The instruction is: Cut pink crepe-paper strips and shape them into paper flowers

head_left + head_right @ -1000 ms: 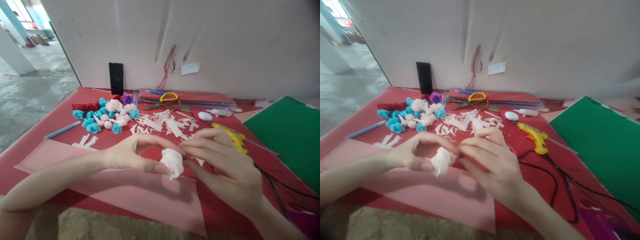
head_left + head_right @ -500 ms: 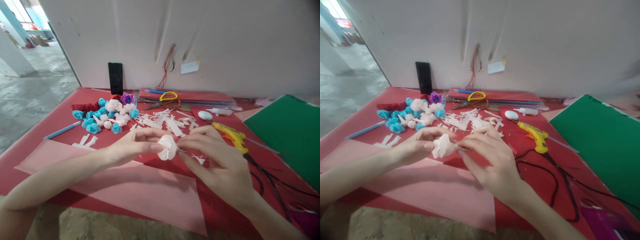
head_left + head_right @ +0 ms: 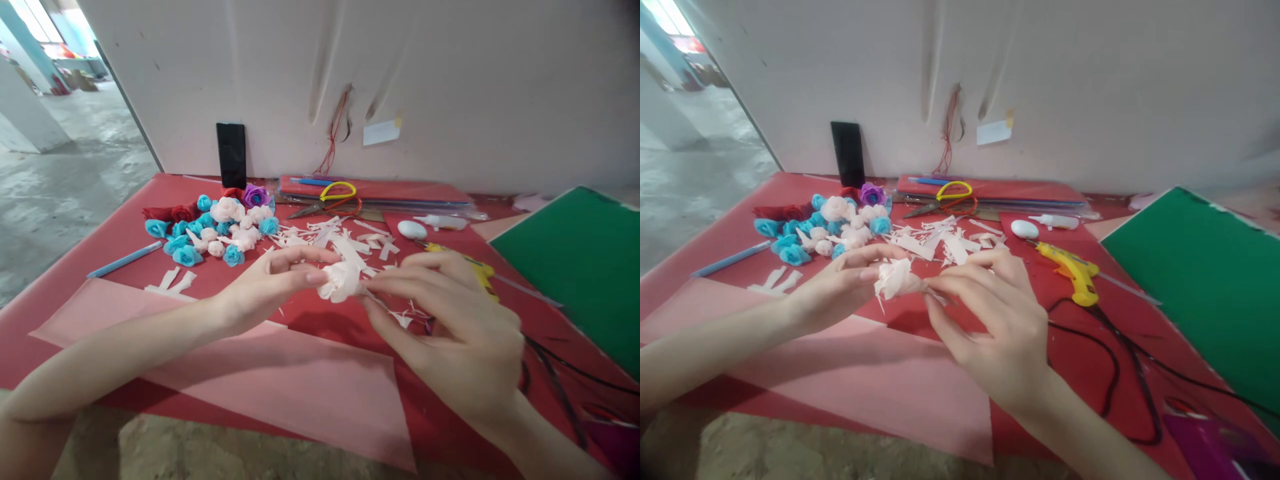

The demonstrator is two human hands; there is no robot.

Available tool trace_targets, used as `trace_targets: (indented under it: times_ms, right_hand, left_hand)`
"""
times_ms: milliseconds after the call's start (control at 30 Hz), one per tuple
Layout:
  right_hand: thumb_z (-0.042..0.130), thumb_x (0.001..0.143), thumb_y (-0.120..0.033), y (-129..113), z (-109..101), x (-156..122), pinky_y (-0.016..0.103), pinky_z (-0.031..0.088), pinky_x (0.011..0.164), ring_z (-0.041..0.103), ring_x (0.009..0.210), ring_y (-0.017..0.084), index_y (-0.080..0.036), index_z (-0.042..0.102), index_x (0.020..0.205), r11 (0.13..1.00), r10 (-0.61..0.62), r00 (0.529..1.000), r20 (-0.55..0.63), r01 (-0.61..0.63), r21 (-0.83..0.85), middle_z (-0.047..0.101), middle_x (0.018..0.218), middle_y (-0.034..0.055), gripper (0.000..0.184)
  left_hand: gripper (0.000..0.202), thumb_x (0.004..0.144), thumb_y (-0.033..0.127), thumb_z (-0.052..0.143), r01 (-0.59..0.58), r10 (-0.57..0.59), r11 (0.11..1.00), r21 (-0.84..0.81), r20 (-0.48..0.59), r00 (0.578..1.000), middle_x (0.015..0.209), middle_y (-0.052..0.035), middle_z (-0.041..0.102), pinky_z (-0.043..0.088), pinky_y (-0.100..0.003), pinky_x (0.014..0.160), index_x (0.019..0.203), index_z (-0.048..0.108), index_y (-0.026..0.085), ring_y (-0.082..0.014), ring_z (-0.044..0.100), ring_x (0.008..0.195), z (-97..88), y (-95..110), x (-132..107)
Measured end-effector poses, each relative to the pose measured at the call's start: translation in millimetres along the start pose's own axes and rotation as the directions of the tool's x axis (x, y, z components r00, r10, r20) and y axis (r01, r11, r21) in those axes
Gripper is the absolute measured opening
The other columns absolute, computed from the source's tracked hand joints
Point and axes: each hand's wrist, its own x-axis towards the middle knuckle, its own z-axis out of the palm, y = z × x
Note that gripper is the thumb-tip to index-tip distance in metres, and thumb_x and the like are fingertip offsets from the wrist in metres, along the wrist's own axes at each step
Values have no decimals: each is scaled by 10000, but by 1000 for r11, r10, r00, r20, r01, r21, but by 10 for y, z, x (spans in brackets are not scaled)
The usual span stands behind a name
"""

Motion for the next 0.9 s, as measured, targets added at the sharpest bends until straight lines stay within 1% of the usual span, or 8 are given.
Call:
trace_targets:
  times_ms: [167, 300, 400, 533, 667, 800, 900]
  right_hand:
    - [614, 698, -70, -12, 11, -19, 350, 450, 584, 523, 650, 168, -231, 558, 755, 1000, 18, 1000, 2, -18, 6, 632, 664, 2, 179]
    - [616, 691, -62, -9, 22, -43, 350, 452, 588, 523, 657, 166, -217, 549, 724, 999, 37, 999, 2, -37, 28, 631, 658, 6, 172]
    - [623, 686, -61, -6, 36, -54, 352, 450, 592, 521, 663, 168, -204, 543, 711, 999, 32, 999, 0, -32, 21, 631, 653, 11, 166]
    - [635, 676, -58, -16, 52, -65, 349, 440, 577, 516, 648, 167, -198, 537, 705, 1000, 9, 1000, -24, -9, -11, 624, 631, 7, 173]
    - [637, 673, -54, -39, 54, -69, 349, 433, 564, 514, 627, 166, -211, 528, 712, 1000, 2, 999, -50, -3, -30, 612, 618, -3, 196]
    - [643, 663, -28, -54, 56, -64, 357, 437, 582, 520, 633, 169, -206, 529, 736, 1000, 3, 995, -99, -2, 6, 619, 647, 19, 224]
    - [643, 665, -29, -53, 68, -60, 348, 442, 583, 524, 636, 163, -211, 531, 738, 999, 28, 995, -98, -25, 32, 610, 650, 14, 225]
  left_hand:
    - [265, 643, 336, 710, 19, -19, 1000, -19, -10, 1000, 792, 15, 638, 355, -275, 816, 843, 626, 185, -123, 547, 803, 5, -11, 1]
    - [244, 634, 320, 720, 26, -27, 998, -55, -15, 1000, 746, 23, 628, 367, -254, 797, 807, 635, 171, -97, 542, 740, 12, -19, 6]
    - [268, 611, 325, 735, 37, -39, 995, -90, -23, 999, 726, 15, 632, 388, -246, 771, 794, 637, 155, -97, 551, 715, 31, -19, 9]
    - [294, 596, 315, 747, 49, -51, 990, -134, -7, 999, 762, -12, 657, 412, -254, 765, 802, 632, 140, -121, 585, 753, 47, -16, 5]
    - [276, 632, 305, 723, 32, -32, 992, -121, 6, 999, 788, -22, 668, 419, -265, 781, 832, 623, 142, -130, 602, 774, 46, -1, -7]
    - [283, 633, 296, 722, 27, -27, 993, -116, -6, 1000, 778, -15, 661, 427, -266, 781, 843, 608, 145, -126, 603, 763, 55, 18, -17]
    - [295, 622, 302, 731, 33, -35, 990, -134, -10, 999, 757, -7, 658, 431, -256, 758, 838, 603, 146, -117, 601, 738, 61, 19, -19]
